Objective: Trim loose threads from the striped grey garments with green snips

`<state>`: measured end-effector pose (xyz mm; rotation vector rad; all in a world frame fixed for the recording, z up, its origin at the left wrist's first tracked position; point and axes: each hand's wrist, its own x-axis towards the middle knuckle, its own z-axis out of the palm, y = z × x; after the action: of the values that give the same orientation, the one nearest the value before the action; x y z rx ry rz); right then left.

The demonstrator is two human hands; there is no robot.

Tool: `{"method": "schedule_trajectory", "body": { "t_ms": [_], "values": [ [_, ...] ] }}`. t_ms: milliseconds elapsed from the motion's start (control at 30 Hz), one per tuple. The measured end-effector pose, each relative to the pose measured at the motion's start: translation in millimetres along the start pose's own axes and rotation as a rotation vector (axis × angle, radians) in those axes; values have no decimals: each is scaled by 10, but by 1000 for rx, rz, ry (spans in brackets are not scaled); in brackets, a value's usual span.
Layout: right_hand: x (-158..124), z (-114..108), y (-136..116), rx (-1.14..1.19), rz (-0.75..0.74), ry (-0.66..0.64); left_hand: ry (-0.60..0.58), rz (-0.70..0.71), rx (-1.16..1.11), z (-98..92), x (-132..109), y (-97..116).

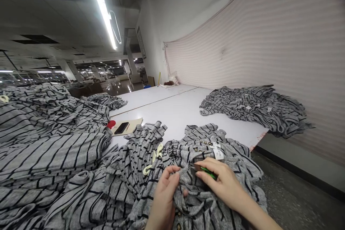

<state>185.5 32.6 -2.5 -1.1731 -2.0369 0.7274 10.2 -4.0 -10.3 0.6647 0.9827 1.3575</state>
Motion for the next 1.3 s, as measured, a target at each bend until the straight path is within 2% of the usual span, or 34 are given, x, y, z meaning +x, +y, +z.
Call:
{"method": "schedule_trajectory", "body": {
  "t_ms": [133, 233, 367, 500, 667, 800, 900, 1000, 1067, 1100, 1167, 1233, 1300],
  "values": [
    [-76, 17, -101, -192, -107, -1, 62, 107, 87, 30, -42, -49],
    [-84, 63, -106, -313, -167, 21, 37, 111, 131, 36, -75, -52],
    [-84, 76, -57, -347, -213, 55, -24, 123, 158, 48, -128, -28],
    [-122, 26, -41, -292, -166, 57, -70, 121, 205, 51, -147, -9],
    [-142, -8, -52, -82, -35, 25, -79, 111, 296, 18, -108, -40],
    [-62, 56, -56, 82, -86, 21, -108, 176, 440, 13, -87, -109],
    [-21, 125, -31, 168, -134, -19, -29, 371, 736, 9, -70, -178],
    [-63, 154, 37, 266, -123, 8, 85, 826, 992, -15, -51, -248],
    [-132, 137, 89, 317, -70, 25, 78, 1150, 1042, -37, -48, -285],
    [-173, 119, 109, 335, -36, 23, 57, 1263, 1057, -47, -51, -299],
    [-258, 73, 129, 352, 26, -25, 23, 1375, 1092, -66, -61, -318],
    [-331, 25, 122, 347, 67, -90, -5, 1410, 1100, -85, -71, -327],
    [-373, -15, 101, 348, 98, -101, -25, 1405, 1094, -104, -79, -332]
  ]
}}
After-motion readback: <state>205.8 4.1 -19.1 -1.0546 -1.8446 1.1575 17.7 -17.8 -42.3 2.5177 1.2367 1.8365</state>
